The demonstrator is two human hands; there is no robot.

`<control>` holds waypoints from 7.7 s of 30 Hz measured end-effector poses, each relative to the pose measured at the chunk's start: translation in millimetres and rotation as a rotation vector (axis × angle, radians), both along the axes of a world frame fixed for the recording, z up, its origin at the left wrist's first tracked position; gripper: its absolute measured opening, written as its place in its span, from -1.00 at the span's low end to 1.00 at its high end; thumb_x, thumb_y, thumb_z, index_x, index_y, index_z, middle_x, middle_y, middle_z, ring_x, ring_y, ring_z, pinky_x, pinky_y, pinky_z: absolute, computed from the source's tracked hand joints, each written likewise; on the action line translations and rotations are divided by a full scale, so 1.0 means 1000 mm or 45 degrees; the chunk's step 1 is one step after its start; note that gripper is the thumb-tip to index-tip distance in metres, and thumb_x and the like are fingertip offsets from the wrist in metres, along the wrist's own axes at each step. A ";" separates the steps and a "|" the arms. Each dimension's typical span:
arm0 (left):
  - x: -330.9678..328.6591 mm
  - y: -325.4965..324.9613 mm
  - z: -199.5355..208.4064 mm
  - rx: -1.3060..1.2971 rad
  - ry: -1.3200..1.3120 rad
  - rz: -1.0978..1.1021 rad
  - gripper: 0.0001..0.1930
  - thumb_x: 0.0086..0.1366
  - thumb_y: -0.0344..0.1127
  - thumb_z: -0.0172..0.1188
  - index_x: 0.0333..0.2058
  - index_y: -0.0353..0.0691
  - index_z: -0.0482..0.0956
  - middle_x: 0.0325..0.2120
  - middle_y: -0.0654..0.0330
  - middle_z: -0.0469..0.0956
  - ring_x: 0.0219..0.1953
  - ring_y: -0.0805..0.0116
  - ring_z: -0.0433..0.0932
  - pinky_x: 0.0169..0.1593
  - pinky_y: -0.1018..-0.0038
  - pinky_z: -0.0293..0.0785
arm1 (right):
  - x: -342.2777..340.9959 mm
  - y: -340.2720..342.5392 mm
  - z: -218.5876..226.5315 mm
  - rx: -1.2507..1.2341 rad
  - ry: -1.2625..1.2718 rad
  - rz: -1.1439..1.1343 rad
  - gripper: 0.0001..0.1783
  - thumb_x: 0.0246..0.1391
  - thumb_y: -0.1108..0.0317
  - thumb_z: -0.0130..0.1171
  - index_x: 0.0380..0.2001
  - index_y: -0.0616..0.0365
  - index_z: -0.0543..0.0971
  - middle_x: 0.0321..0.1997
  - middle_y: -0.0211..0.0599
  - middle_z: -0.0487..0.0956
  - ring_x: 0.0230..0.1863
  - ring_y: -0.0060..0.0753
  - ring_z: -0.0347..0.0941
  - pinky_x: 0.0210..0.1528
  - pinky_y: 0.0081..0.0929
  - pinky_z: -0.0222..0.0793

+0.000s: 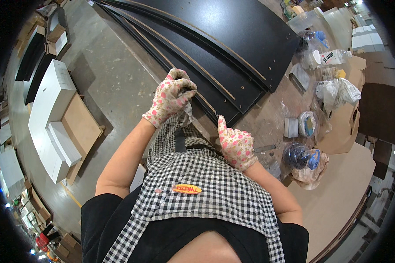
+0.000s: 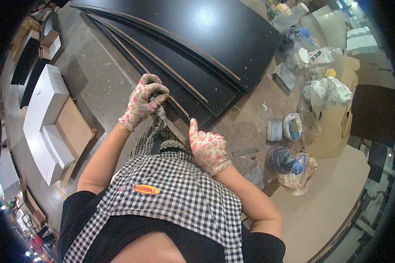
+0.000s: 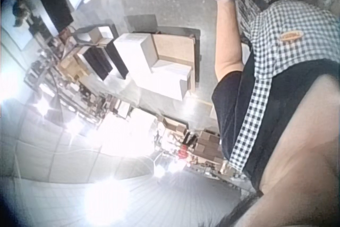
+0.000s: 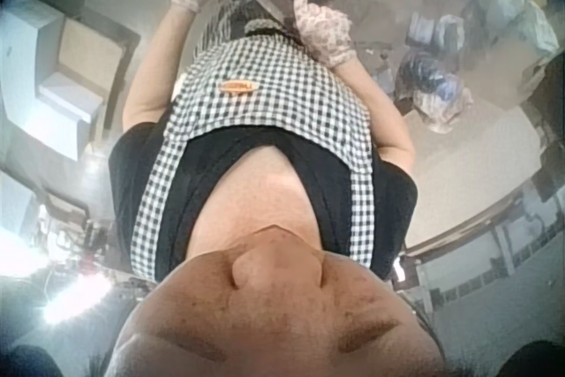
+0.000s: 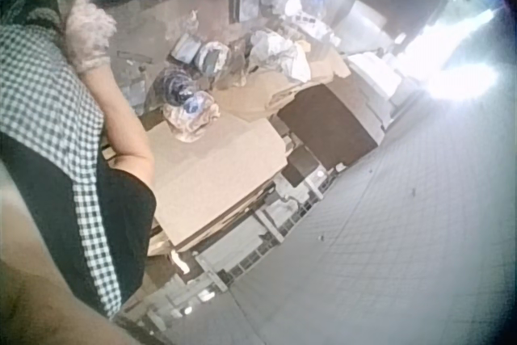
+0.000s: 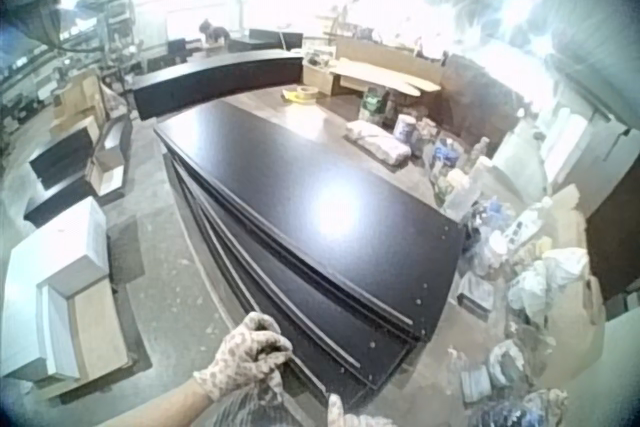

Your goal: The person wipes a large black panel with a cloth, then uses a small blue scraper to remove residue from the edges and grooves. They repeatedly wipe the surface and edges, occasionally dipping the scraper into a small container. The person continues to clean the panel's surface and edges throughout the clip.

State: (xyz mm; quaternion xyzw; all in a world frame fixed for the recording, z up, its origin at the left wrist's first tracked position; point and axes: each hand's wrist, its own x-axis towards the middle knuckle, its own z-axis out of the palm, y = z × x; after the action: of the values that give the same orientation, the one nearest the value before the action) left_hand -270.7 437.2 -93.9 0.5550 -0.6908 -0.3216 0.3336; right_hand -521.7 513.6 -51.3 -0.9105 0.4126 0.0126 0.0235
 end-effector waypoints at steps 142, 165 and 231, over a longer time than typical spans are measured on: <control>-0.017 -0.034 0.032 -0.257 -0.631 -0.167 -0.65 0.06 -0.32 0.31 -0.14 -0.14 0.51 -0.13 0.09 0.50 -0.03 0.03 0.45 0.04 0.12 0.39 | -0.051 0.009 -0.011 0.331 -1.646 -0.897 -0.61 0.30 0.56 0.02 0.18 0.32 0.45 -0.35 -0.38 0.58 -0.49 -0.69 0.40 -0.44 -0.63 0.39; -0.008 -0.015 0.012 -0.449 -0.649 -0.591 -0.61 -0.09 -0.27 0.46 -0.21 0.02 0.62 -0.15 0.27 0.51 -0.01 0.14 0.47 -0.01 0.18 0.40 | -0.028 0.026 -0.041 0.360 -1.046 -0.366 -0.73 0.22 0.63 0.04 -0.01 0.25 0.51 -0.05 -0.08 0.67 -0.10 -0.16 0.68 -0.08 -0.40 0.60; -0.010 -0.020 -0.016 -0.435 -0.417 -0.076 -0.85 0.04 -0.28 0.42 -0.38 -0.05 0.66 -0.31 0.24 0.54 -0.22 0.15 0.48 -0.14 0.25 0.48 | 0.010 -0.006 -0.008 0.177 -0.044 0.061 -0.41 0.04 0.47 0.08 0.16 0.54 0.38 -0.47 -0.29 0.58 -0.52 -0.43 0.58 -0.53 -0.46 0.45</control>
State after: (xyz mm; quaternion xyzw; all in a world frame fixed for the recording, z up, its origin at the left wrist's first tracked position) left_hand -280.5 417.4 -110.4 0.5147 -0.7962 -0.1153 0.2965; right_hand -511.9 507.3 -58.9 -0.9163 0.3885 0.0262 0.0935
